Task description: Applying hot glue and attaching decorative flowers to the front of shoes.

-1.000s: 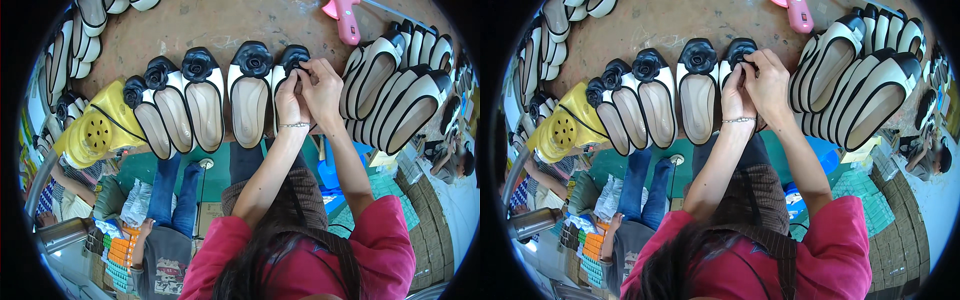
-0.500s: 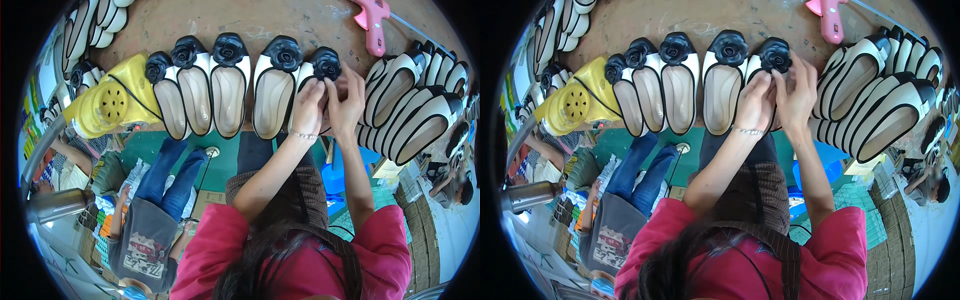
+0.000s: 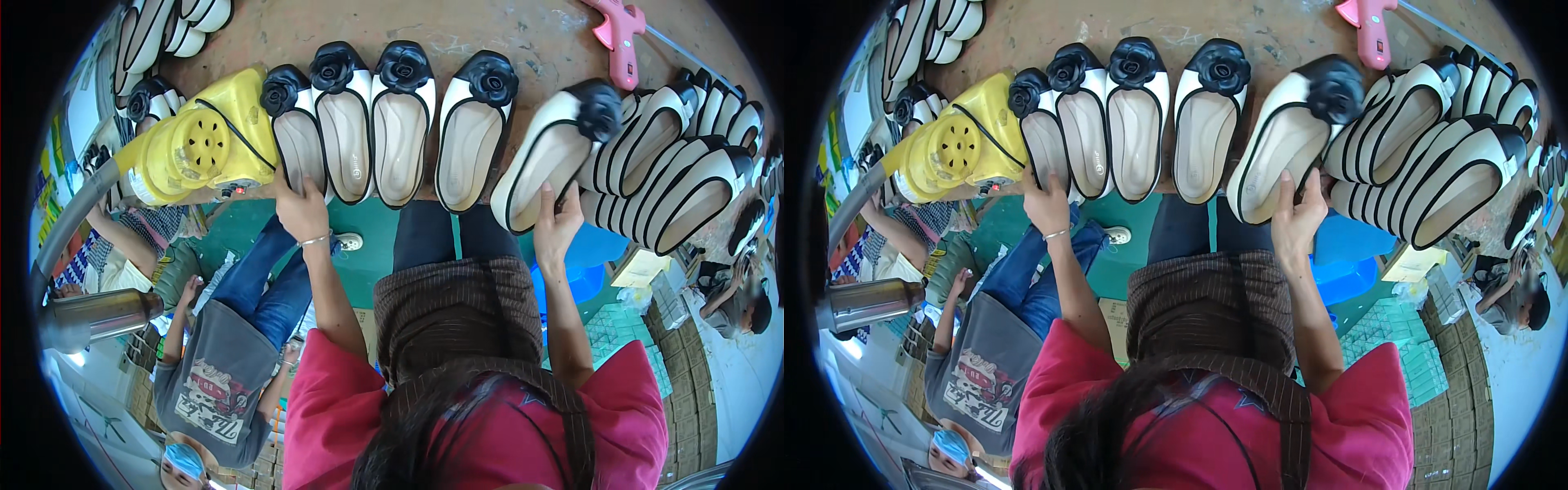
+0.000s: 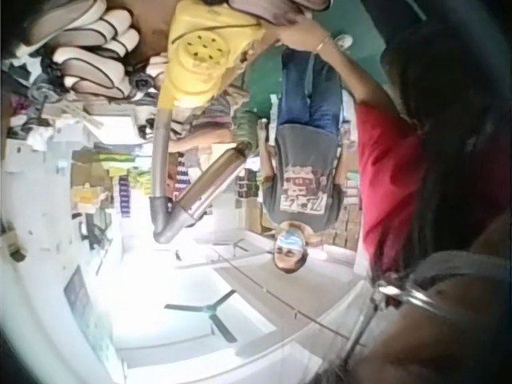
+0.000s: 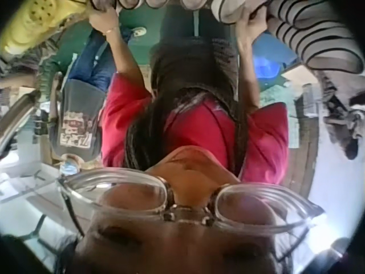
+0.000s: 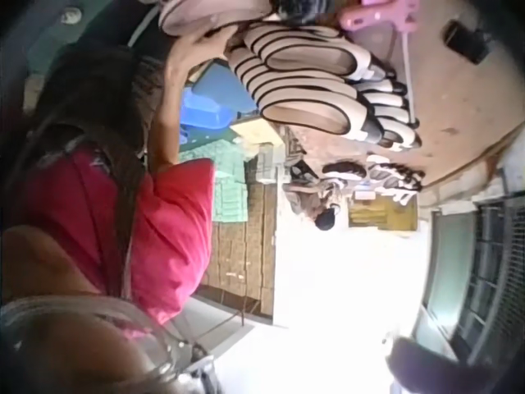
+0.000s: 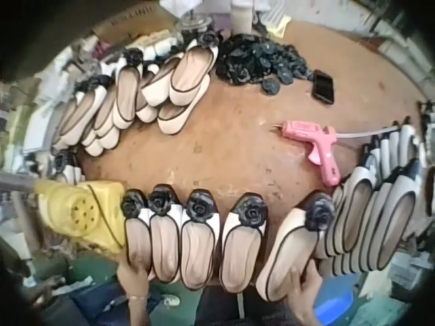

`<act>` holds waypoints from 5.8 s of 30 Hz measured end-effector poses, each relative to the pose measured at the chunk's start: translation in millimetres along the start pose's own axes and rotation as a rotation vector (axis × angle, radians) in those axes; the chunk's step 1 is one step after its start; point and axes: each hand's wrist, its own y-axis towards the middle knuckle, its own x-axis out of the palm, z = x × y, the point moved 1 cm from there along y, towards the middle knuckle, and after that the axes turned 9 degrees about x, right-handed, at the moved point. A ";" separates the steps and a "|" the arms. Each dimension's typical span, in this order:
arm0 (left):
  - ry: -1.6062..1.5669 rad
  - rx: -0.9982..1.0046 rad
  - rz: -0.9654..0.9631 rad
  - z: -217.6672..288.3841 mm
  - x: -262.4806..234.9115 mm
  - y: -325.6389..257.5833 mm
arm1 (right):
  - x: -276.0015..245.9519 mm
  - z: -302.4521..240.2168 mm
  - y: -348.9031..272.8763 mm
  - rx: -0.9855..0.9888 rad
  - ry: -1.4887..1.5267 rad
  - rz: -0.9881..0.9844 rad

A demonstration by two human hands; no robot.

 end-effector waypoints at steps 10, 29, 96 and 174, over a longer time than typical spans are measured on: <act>0.112 0.127 0.053 6.5 -35.1 -0.7 | 48.3 -25.4 -9.7 -0.114 -0.422 -0.118; -0.456 0.049 -0.196 36.8 4.4 0.5 | 48.1 -74.0 -42.8 -0.098 0.009 -0.215; -1.058 0.415 -0.115 263.3 -15.6 -1.0 | -152.5 -54.7 38.4 -0.369 -0.101 1.005; -0.326 0.378 -0.144 102.8 36.1 19.8 | 18.3 -37.9 -14.7 -0.057 0.034 -0.018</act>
